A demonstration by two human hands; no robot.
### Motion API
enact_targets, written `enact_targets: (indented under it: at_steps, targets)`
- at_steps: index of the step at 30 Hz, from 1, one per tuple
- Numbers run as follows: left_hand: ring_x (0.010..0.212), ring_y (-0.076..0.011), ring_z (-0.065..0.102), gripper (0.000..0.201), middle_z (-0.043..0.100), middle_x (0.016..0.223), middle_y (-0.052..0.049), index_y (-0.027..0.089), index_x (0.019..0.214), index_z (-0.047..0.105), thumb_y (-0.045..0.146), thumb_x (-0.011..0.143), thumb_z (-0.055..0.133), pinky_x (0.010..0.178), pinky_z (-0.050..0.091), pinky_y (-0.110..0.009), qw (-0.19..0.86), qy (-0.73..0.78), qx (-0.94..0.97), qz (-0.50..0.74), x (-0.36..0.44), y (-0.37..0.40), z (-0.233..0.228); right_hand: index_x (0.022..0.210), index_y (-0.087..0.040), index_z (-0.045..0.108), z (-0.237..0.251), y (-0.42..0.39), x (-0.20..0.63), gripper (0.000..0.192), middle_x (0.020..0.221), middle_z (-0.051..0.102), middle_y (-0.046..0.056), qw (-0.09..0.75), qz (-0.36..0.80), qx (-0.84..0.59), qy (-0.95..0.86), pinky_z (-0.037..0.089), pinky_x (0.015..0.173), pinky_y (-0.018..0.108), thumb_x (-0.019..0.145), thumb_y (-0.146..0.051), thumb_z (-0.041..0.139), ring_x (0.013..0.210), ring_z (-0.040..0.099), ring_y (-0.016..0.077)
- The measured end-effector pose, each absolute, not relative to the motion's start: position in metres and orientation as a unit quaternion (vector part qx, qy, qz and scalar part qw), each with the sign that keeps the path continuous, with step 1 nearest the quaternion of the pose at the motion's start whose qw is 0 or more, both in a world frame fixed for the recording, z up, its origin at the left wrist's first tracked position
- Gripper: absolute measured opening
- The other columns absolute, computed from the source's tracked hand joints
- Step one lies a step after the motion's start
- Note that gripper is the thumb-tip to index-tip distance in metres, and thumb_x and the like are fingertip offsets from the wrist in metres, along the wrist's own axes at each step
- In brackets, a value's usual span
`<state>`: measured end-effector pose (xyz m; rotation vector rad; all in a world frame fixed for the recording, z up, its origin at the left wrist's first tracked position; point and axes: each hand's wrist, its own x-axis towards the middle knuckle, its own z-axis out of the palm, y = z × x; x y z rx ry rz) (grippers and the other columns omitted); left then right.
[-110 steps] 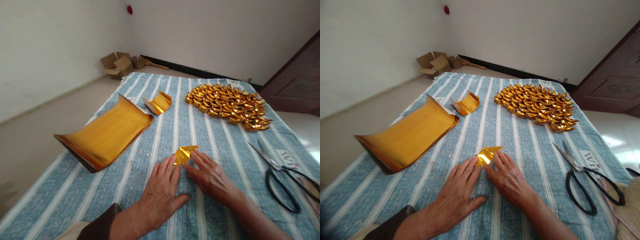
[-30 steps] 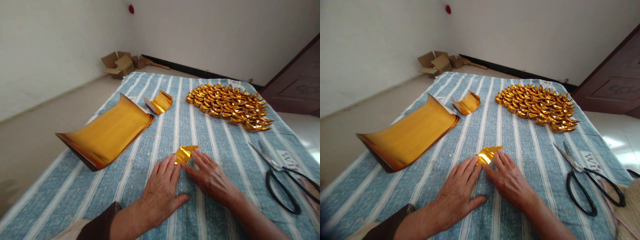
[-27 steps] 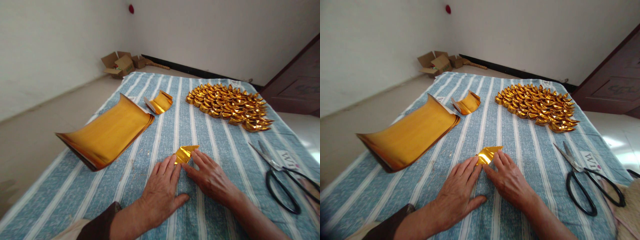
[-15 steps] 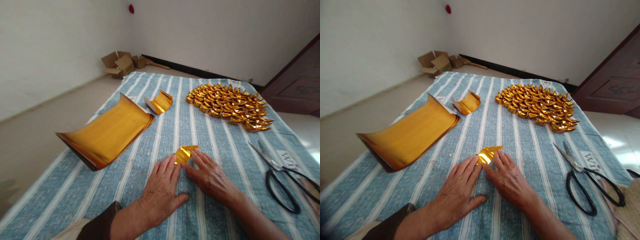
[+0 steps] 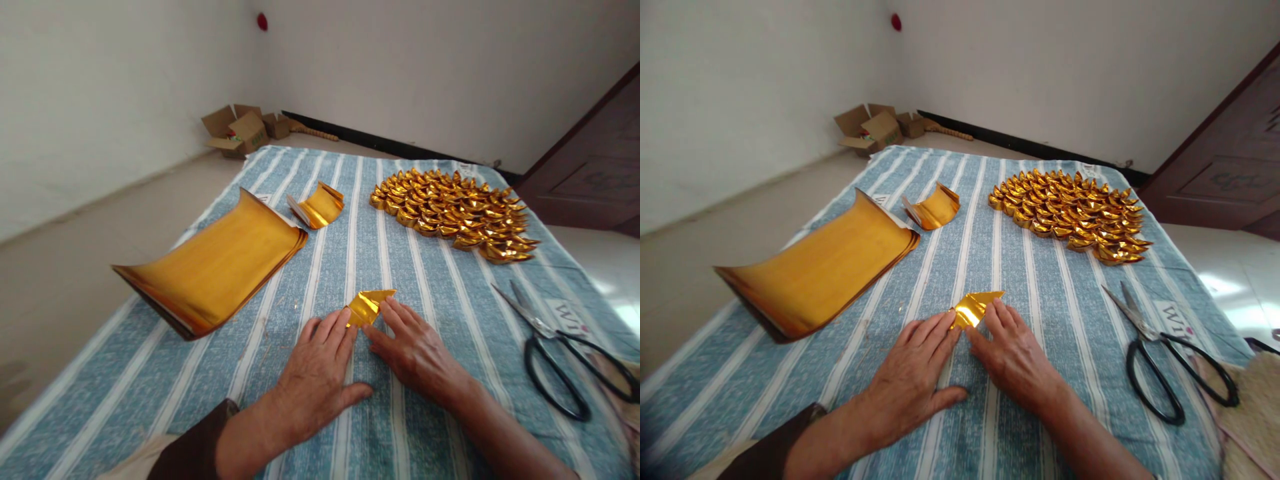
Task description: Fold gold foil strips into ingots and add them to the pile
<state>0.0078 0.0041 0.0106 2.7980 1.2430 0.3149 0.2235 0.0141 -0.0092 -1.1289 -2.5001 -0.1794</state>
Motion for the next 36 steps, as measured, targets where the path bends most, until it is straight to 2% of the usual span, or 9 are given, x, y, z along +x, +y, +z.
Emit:
enact_targets:
  at_steps: [15, 20, 26, 36]
  targets:
    - [0.130, -0.0316, 0.049, 0.053, 0.055, 0.140, -0.016, 0.015, 0.130, 0.056, 0.051, 0.092, 0.057, 0.104, 0.038, -0.050, 0.042, 0.360, 0.928, 0.086, -0.011, 0.018, 0.016, 0.115, -0.020, 0.066, -0.009, 0.015, 0.223, 0.025, 0.117, 0.061, 0.016, 0.202, -0.067, -0.405, -0.889, 0.053, 0.094, 0.049, 0.093, -0.019, 0.055, 0.120, 0.055, 0.0324]
    - [0.129, -0.0312, 0.050, 0.045, 0.056, 0.140, -0.015, 0.016, 0.128, 0.057, 0.045, 0.094, 0.056, 0.107, 0.034, -0.055, 0.036, 0.346, 0.934, 0.079, -0.016, 0.024, 0.019, 0.115, -0.020, 0.066, -0.008, 0.016, 0.223, 0.025, 0.116, 0.061, 0.016, 0.204, -0.064, -0.405, -0.889, 0.054, 0.094, 0.049, 0.093, -0.019, 0.055, 0.121, 0.055, 0.0320]
    - [0.134, -0.0310, 0.046, 0.045, 0.057, 0.140, -0.012, 0.020, 0.131, 0.057, 0.044, 0.094, 0.057, 0.112, 0.027, -0.059, 0.034, 0.339, 0.937, 0.084, -0.025, 0.026, 0.017, 0.114, -0.021, 0.067, -0.010, 0.015, 0.223, 0.025, 0.118, 0.061, 0.015, 0.205, -0.053, -0.407, -0.889, 0.053, 0.094, 0.050, 0.092, -0.018, 0.055, 0.122, 0.054, 0.0320]
    - [0.133, -0.0327, 0.047, 0.040, 0.059, 0.137, -0.013, 0.018, 0.125, 0.060, 0.041, 0.093, 0.059, 0.111, 0.027, -0.059, 0.028, 0.335, 0.939, 0.069, -0.032, 0.026, 0.024, 0.113, -0.021, 0.067, -0.009, 0.015, 0.224, 0.024, 0.117, 0.062, 0.016, 0.206, -0.057, -0.400, -0.891, 0.054, 0.092, 0.051, 0.092, -0.019, 0.057, 0.119, 0.056, 0.0325]
